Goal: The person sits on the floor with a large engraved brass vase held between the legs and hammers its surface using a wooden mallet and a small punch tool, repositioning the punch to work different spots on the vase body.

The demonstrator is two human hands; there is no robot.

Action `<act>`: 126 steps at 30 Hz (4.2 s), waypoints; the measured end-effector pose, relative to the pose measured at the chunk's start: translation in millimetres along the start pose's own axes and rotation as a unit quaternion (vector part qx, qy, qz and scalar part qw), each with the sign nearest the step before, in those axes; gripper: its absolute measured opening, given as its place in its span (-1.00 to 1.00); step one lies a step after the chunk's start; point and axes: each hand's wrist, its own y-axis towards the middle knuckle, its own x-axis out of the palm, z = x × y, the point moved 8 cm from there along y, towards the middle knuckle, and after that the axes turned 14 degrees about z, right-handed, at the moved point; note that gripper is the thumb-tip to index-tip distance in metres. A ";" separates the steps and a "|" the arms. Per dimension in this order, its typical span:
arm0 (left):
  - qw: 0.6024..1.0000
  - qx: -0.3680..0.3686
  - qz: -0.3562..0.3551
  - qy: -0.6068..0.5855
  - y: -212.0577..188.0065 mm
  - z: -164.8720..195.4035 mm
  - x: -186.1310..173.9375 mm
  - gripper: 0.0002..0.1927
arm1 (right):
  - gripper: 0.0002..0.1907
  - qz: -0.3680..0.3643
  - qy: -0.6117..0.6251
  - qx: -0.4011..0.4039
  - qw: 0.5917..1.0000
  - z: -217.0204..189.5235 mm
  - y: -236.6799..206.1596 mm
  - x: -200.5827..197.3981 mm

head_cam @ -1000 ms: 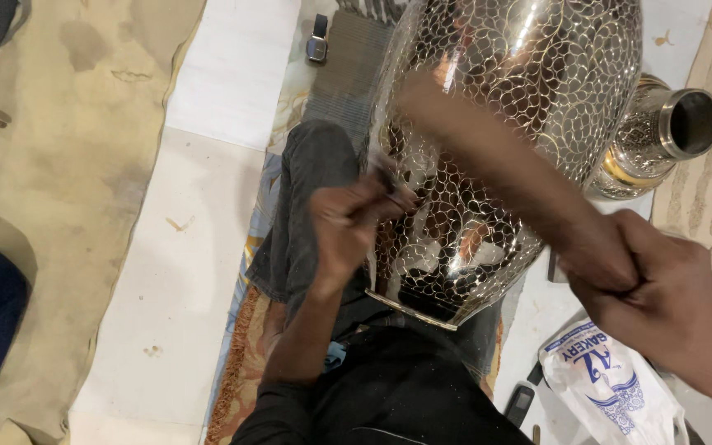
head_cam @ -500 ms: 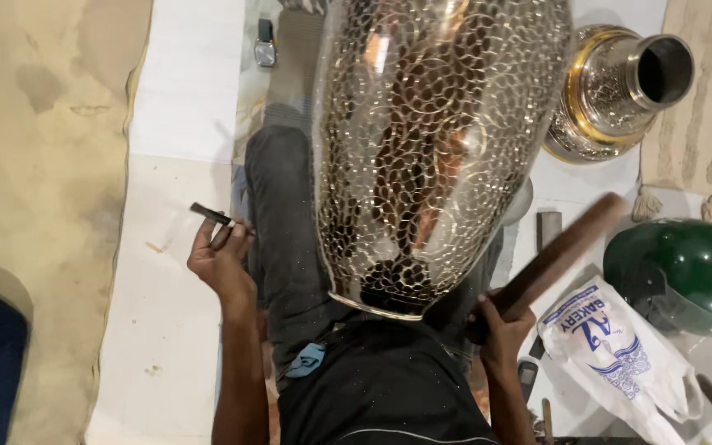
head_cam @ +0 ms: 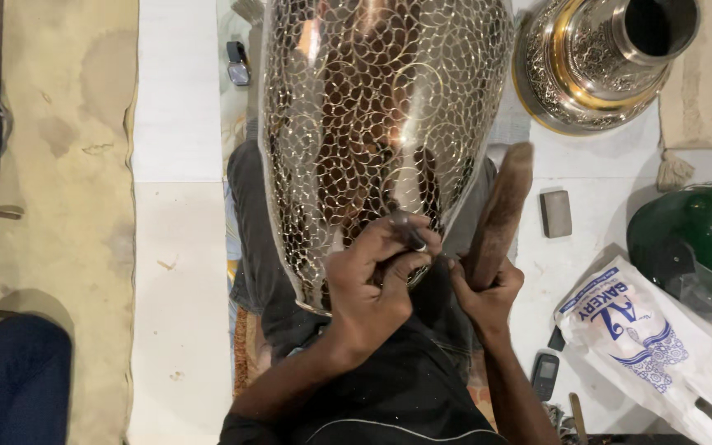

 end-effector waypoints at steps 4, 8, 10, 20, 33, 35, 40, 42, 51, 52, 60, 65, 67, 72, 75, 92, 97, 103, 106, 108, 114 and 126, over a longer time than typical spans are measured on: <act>0.976 0.148 0.066 0.145 15.7 11.2 12.5 -0.65 | -0.72 -0.043 -0.064 0.001 0.997 8.6 25.5 -1.1; 0.949 0.216 0.086 0.213 22.9 20.0 2.0 -0.61 | -0.67 -0.052 -0.111 -0.033 0.992 -2.2 41.6 7.5; 0.941 0.225 0.085 0.237 25.2 20.6 1.5 -0.60 | -0.71 -0.066 -0.096 -0.029 0.993 -7.3 51.1 10.3; 0.909 0.255 0.005 0.329 41.4 27.3 4.1 -0.41 | -0.57 -0.198 -0.155 -0.134 0.958 -82.4 112.1 8.3; 0.877 0.244 0.058 0.409 51.0 10.1 -10.9 -0.55 | -0.71 -0.363 -0.386 -0.173 0.830 -161.5 158.0 28.8; 0.895 0.234 0.049 0.377 50.4 11.0 -11.3 -0.50 | -0.70 -0.327 -0.327 -0.248 0.851 -186.3 159.4 34.4; 0.918 0.251 0.030 0.307 48.5 19.6 -11.4 -0.45 | -0.78 -0.337 -0.229 -0.167 0.898 -168.8 153.2 39.5; 0.900 0.262 0.044 0.347 50.2 17.8 -11.2 -0.45 | -0.75 -0.390 -0.480 -0.259 0.742 -143.8 143.2 40.1; 0.881 0.264 0.057 0.388 48.3 7.5 -16.8 -0.55 | -0.71 -0.327 -0.326 -0.331 0.823 -178.2 143.5 46.4; 0.888 0.258 0.049 0.377 48.6 6.4 -16.4 -0.53 | -0.73 -0.342 -0.259 -0.243 0.870 -173.6 147.2 44.7; 0.896 0.223 0.045 0.383 51.4 2.5 -17.5 -0.64 | -0.63 -0.334 -0.371 -0.261 0.826 -144.6 144.5 42.4; 0.899 0.254 0.044 0.354 49.6 12.8 -13.6 -0.57 | -0.68 -0.334 -0.303 -0.247 0.858 -151.4 144.3 48.1; 0.897 0.255 0.042 0.359 51.1 13.6 -12.8 -0.53 | -0.71 -0.311 -0.240 -0.222 0.892 -157.6 145.7 48.5; 0.887 0.208 0.022 0.411 59.4 3.1 -14.3 -0.53 | -0.66 -0.316 -0.324 -0.300 0.840 -159.8 143.3 49.7; 0.889 0.251 0.026 0.383 57.4 10.9 -13.0 -0.43 | -0.66 -0.331 -0.145 -0.097 0.927 -151.0 157.6 42.3; 0.889 0.253 0.011 0.382 65.5 17.1 -8.7 -0.38 | -0.67 -0.345 -0.250 -0.186 0.885 -156.8 162.6 60.4; 0.895 0.245 0.002 0.374 68.3 18.9 -8.3 -0.32 | -0.66 -0.339 -0.208 -0.174 0.901 -150.1 163.8 57.6; 0.891 0.248 -0.005 0.380 73.3 18.9 -6.8 -0.28 | -0.75 -0.325 -0.261 -0.187 0.889 -136.1 164.3 56.3; 0.890 0.262 -0.011 0.373 73.8 20.9 -6.4 -0.31 | -0.74 -0.320 -0.181 -0.163 0.916 -141.4 166.4 58.1; 0.885 0.275 -0.013 0.376 74.6 22.5 -6.7 -0.34 | -0.68 -0.334 -0.297 -0.273 0.852 -145.2 161.4 64.2; 0.888 0.226 -0.048 0.398 78.5 18.2 -9.0 -0.48 | -0.68 -0.380 -0.298 -0.185 0.856 -132.2 164.5 69.1; 0.909 0.223 -0.054 0.349 82.3 22.8 -6.1 -0.24 | -0.73 -0.270 -0.085 -0.056 0.958 -142.8 177.6 63.3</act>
